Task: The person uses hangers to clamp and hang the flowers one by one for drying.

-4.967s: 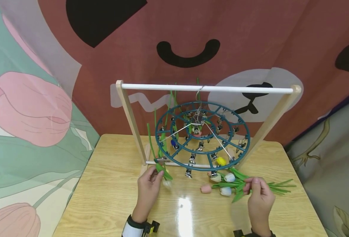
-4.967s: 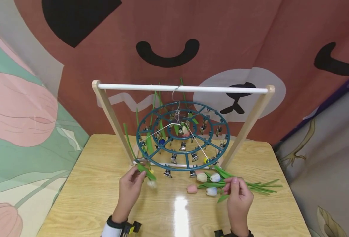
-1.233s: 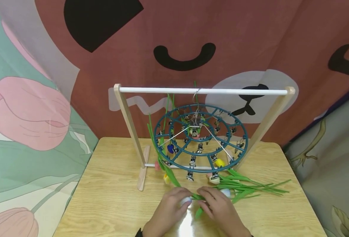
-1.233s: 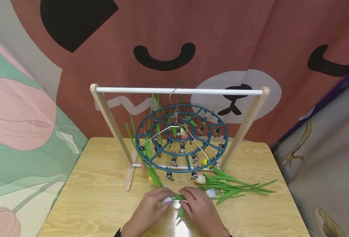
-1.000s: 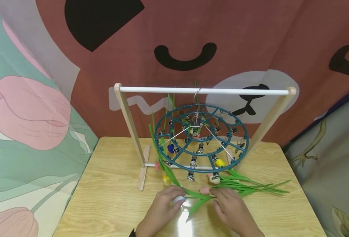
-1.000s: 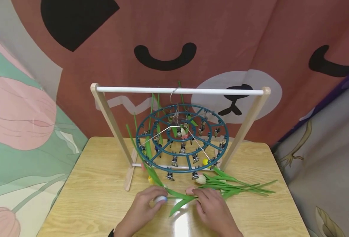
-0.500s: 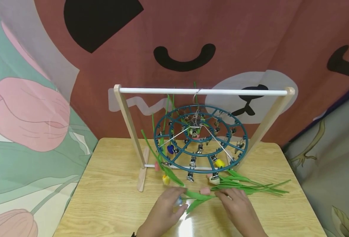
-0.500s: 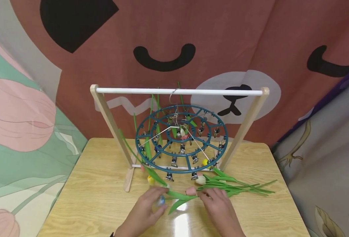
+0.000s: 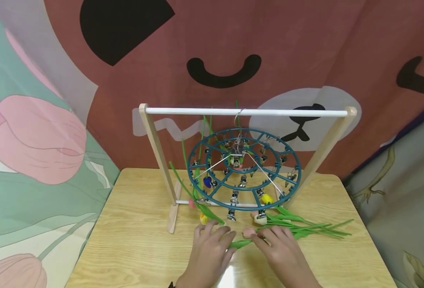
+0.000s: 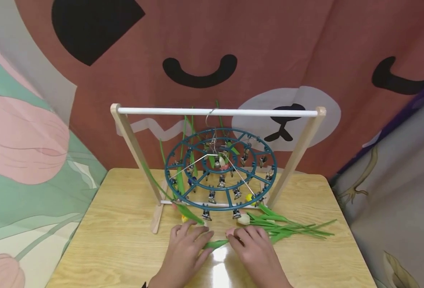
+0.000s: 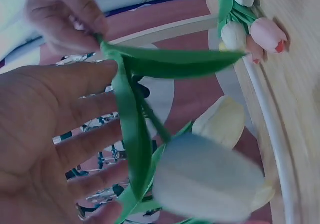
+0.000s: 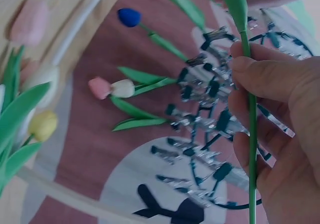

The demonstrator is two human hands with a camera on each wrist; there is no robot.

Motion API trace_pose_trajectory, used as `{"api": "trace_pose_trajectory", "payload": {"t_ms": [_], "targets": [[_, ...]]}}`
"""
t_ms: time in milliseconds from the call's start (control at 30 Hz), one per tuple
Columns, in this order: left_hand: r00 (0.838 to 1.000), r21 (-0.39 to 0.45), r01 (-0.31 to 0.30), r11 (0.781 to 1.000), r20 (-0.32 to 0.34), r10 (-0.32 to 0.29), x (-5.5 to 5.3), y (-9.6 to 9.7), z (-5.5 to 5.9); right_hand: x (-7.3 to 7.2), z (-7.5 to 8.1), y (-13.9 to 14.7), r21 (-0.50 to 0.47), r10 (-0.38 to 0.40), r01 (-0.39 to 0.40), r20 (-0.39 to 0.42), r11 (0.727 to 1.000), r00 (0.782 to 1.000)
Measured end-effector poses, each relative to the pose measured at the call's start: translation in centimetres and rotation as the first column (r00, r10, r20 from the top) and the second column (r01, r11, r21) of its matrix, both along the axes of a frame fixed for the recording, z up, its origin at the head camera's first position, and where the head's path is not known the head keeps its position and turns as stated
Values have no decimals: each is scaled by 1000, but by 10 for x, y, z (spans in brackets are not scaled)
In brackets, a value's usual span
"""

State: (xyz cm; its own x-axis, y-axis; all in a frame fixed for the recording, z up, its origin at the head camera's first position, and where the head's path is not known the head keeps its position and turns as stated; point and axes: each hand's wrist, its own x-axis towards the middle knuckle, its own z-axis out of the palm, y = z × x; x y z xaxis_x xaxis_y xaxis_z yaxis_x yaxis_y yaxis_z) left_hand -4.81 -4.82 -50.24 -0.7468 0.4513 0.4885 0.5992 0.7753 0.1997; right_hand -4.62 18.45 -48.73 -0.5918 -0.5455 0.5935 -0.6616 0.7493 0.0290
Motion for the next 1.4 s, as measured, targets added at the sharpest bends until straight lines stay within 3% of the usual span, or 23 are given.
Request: {"api": "trace_pose_trajectory", "payload": {"t_ms": [200,300,367,500,567,600,700,767,800,867,933,1000,1100,1200,1300,1400], "targets": [[985,140,133,981,88,-146,-1,3,-2,3,13,-12,-7,44,-45,-49,999,998],[971,242,152,958,145,-191,-2,3,-6,4,21,-19,-101,145,-158,-131,982,981],[960,311,153,938,177,-216,-2,2,-10,8,25,-23,-199,243,-273,-162,941,956],[945,427,157,891,196,-260,-3,-2,-15,15,26,-28,-350,471,-504,-179,790,864],[944,480,157,863,185,-274,-4,-4,-16,16,21,-28,-384,515,-523,-133,761,847],[945,509,156,847,173,-278,-5,-5,-17,15,17,-28,-378,510,-512,-114,772,853],[945,608,136,782,157,-287,-5,-6,-18,12,5,-27,-351,396,-371,0,860,918],[934,690,100,717,182,-306,-5,-6,-19,11,-2,-26,-297,267,-233,79,926,961],[923,737,78,671,201,-328,-5,-6,-18,10,-6,-27,-267,207,-171,112,948,972],[896,816,24,577,239,-374,-4,-5,-18,9,-12,-28,-227,113,-68,190,971,975],[870,873,-31,486,262,-416,-2,-4,-18,9,-18,-31,-196,48,6,267,981,962],[853,908,-64,414,265,-449,-2,-2,-17,10,-23,-33,-202,28,48,354,978,935],[837,931,-96,352,267,-478,-1,1,-19,10,-31,-35,-276,75,58,447,959,891],[819,945,-142,294,279,-501,0,4,-21,7,-39,-36,-392,183,16,463,920,868],[812,948,-187,259,297,-502,0,6,-23,5,-45,-36,-508,296,-36,442,861,846],[808,950,-199,239,297,-508,0,6,-24,4,-49,-36,-575,350,-51,424,817,835]]}}
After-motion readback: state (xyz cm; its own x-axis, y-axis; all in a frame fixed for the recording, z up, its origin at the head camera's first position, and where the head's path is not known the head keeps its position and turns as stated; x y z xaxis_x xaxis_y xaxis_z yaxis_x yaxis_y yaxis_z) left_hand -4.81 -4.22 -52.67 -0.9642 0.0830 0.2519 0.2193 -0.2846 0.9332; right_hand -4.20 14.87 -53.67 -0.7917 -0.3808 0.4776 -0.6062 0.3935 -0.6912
